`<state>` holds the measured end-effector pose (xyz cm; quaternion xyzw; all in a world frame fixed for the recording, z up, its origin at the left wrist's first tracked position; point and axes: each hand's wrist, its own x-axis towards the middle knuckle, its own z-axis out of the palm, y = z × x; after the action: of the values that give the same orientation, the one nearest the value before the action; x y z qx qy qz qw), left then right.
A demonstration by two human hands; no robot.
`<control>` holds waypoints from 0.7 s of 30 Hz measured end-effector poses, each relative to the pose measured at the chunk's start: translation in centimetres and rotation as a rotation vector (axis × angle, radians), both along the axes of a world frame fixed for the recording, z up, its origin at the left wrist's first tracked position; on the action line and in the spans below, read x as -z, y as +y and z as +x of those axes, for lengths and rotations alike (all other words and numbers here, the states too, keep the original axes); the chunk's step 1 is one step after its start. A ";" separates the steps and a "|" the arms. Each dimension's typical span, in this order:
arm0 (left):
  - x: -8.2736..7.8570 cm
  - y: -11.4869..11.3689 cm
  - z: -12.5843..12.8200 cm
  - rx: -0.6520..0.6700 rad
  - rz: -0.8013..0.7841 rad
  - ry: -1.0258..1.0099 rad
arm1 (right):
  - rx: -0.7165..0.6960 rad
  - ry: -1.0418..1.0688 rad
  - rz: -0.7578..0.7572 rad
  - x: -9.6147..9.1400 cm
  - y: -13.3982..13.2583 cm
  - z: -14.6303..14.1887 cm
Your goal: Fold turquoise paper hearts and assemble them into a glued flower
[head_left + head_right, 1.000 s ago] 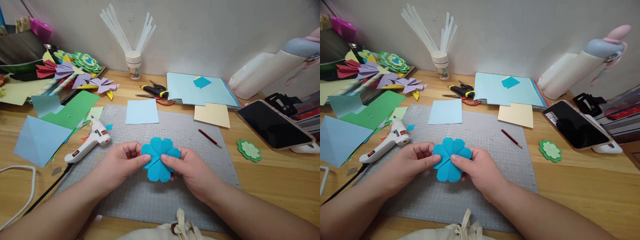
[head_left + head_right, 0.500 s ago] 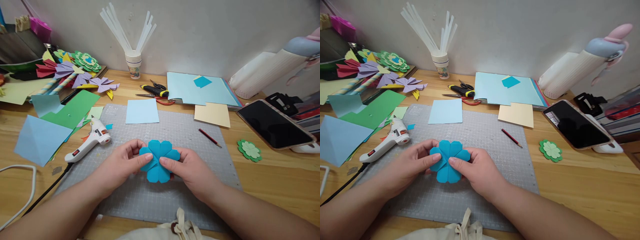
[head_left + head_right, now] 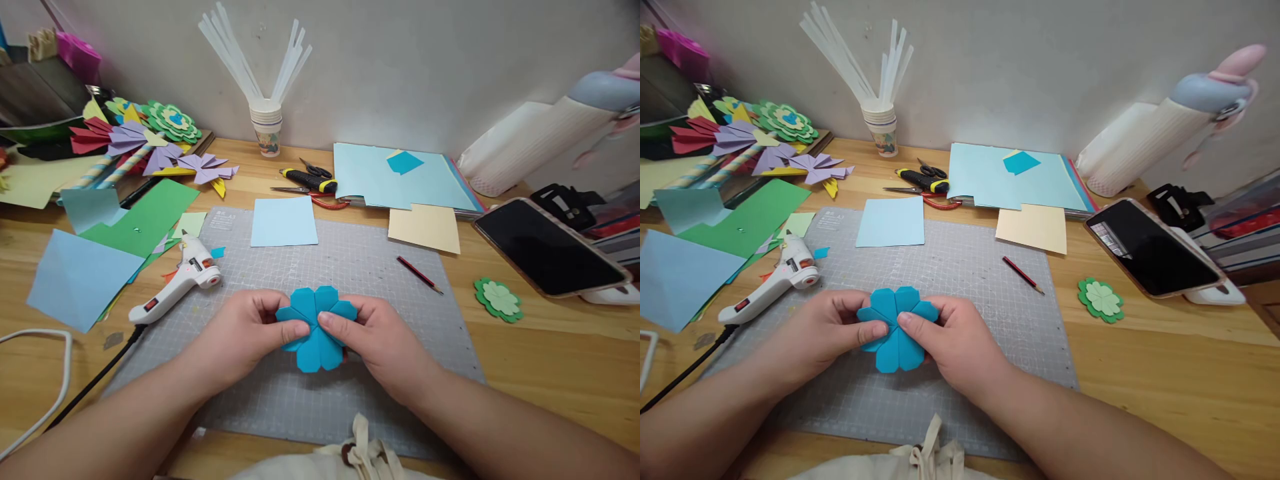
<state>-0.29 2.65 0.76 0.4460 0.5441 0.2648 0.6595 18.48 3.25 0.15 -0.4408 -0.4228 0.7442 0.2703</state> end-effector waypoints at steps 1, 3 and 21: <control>0.0 0.0 0.0 0.009 0.007 0.010 | -0.003 0.002 0.006 0.0 0.0 0.0; 0.1 -0.1 0.0 0.025 0.026 0.031 | -0.008 -0.002 0.028 0.0 0.0 0.0; -0.1 -0.3 0.5 -0.067 -0.039 -0.221 | 0.022 0.036 -0.007 0.2 0.3 0.1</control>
<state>0.22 2.38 0.91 0.3827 0.4879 0.3237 0.7146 18.57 3.57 -0.09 -0.4330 -0.4103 0.7504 0.2846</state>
